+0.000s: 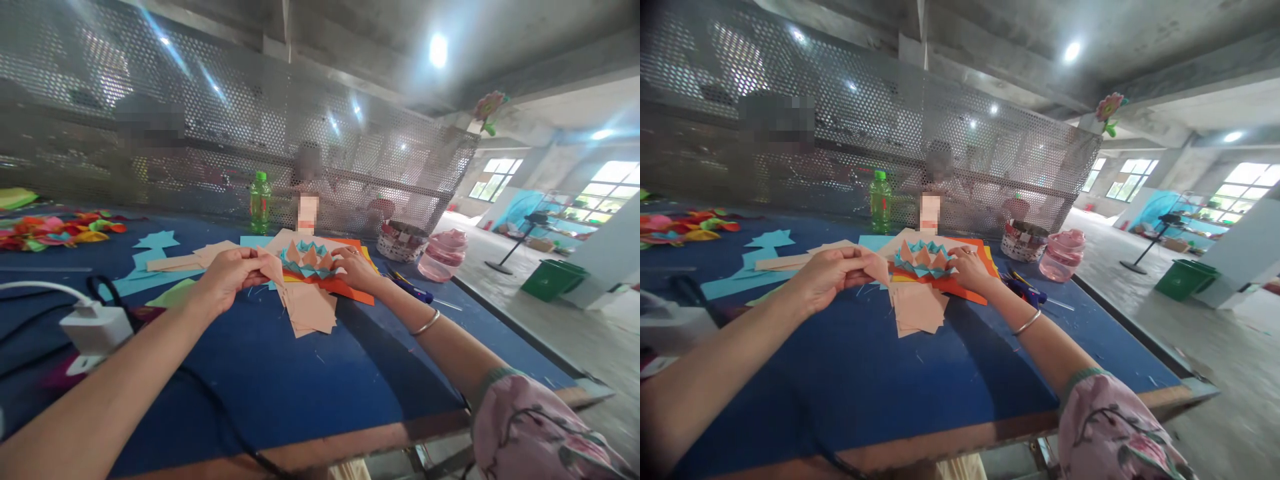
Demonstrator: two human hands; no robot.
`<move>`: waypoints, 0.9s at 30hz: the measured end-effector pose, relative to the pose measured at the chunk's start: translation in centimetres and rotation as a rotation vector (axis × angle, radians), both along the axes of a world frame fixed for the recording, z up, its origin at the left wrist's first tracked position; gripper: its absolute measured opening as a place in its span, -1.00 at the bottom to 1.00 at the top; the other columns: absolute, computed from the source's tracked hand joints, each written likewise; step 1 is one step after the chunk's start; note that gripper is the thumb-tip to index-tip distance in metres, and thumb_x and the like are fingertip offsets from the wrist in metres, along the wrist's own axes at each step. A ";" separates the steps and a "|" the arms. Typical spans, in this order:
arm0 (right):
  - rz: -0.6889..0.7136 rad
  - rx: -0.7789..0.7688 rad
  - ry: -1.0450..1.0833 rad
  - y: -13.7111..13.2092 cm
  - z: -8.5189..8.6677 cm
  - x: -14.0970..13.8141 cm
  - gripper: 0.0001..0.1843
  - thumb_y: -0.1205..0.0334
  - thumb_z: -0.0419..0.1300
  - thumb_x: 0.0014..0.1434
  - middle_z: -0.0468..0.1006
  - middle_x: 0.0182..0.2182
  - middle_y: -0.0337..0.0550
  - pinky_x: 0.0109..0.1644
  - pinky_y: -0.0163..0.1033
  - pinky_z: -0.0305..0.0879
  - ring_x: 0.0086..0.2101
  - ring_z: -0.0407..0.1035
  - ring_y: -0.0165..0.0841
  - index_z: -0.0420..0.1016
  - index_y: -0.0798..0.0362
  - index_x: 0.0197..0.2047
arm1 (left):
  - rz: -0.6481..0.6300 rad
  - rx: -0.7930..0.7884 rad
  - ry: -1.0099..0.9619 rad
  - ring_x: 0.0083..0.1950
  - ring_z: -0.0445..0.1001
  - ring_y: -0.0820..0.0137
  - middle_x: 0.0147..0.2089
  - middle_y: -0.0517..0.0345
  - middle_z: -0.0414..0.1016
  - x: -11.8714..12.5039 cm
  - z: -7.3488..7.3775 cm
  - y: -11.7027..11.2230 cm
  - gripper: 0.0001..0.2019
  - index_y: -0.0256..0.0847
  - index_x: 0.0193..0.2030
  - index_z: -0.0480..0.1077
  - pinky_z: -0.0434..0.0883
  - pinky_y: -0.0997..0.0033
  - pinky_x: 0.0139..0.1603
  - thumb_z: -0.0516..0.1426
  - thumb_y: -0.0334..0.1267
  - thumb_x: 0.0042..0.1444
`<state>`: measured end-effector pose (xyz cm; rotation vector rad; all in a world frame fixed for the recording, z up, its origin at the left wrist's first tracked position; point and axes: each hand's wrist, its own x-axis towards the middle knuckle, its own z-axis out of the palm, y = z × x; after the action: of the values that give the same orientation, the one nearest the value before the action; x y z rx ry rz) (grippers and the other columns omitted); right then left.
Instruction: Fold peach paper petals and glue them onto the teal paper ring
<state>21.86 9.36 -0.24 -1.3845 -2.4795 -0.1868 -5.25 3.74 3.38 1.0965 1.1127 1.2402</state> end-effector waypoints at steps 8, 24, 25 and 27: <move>0.201 0.178 -0.128 -4.9 1.2 -3.3 -0.87 0.26 0.17 0.22 0.60 -0.25 -0.02 0.22 0.02 -0.04 0.10 0.25 -0.17 0.53 0.10 -0.24 | 0.033 0.063 -0.068 -0.42 0.56 0.42 -0.47 0.14 0.59 -1.1 0.8 0.6 -0.93 -0.29 -0.43 0.49 0.53 0.49 -0.34 0.26 -0.46 -0.12; 0.249 0.062 0.177 -12.9 -2.1 -5.6 -0.72 0.03 0.21 0.18 0.56 -0.18 -0.09 0.12 -0.06 0.00 -0.06 0.33 -0.24 0.41 0.05 -0.16 | -0.113 0.324 0.100 -0.31 0.58 0.33 -0.38 0.09 0.61 0.5 2.4 -2.3 -0.91 -0.25 -0.44 0.46 0.50 0.38 -0.19 0.23 -0.29 0.02; 0.244 0.046 0.205 -12.9 -2.3 -5.6 -0.74 0.04 0.22 0.19 0.56 -0.19 -0.11 0.13 -0.06 -0.02 -0.07 0.33 -0.25 0.42 0.04 -0.18 | -0.149 0.341 0.148 -0.31 0.58 0.34 -0.38 0.10 0.61 1.1 2.1 -2.7 -0.90 -0.23 -0.43 0.47 0.49 0.39 -0.19 0.23 -0.25 0.03; 0.244 0.008 0.263 -12.8 -2.6 -5.6 -0.79 0.04 0.21 0.20 0.57 -0.23 -0.17 0.13 -0.07 -0.04 -0.08 0.34 -0.29 0.44 0.01 -0.22 | -0.154 0.347 0.234 -0.33 0.57 0.32 -0.40 0.12 0.60 2.2 1.7 -3.3 -0.89 -0.19 -0.43 0.49 0.49 0.41 -0.25 0.25 -0.21 0.00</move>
<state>16.30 -3.43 -2.80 -1.0162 -2.3931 0.0358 -3.03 0.40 5.10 1.5933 0.9832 1.2314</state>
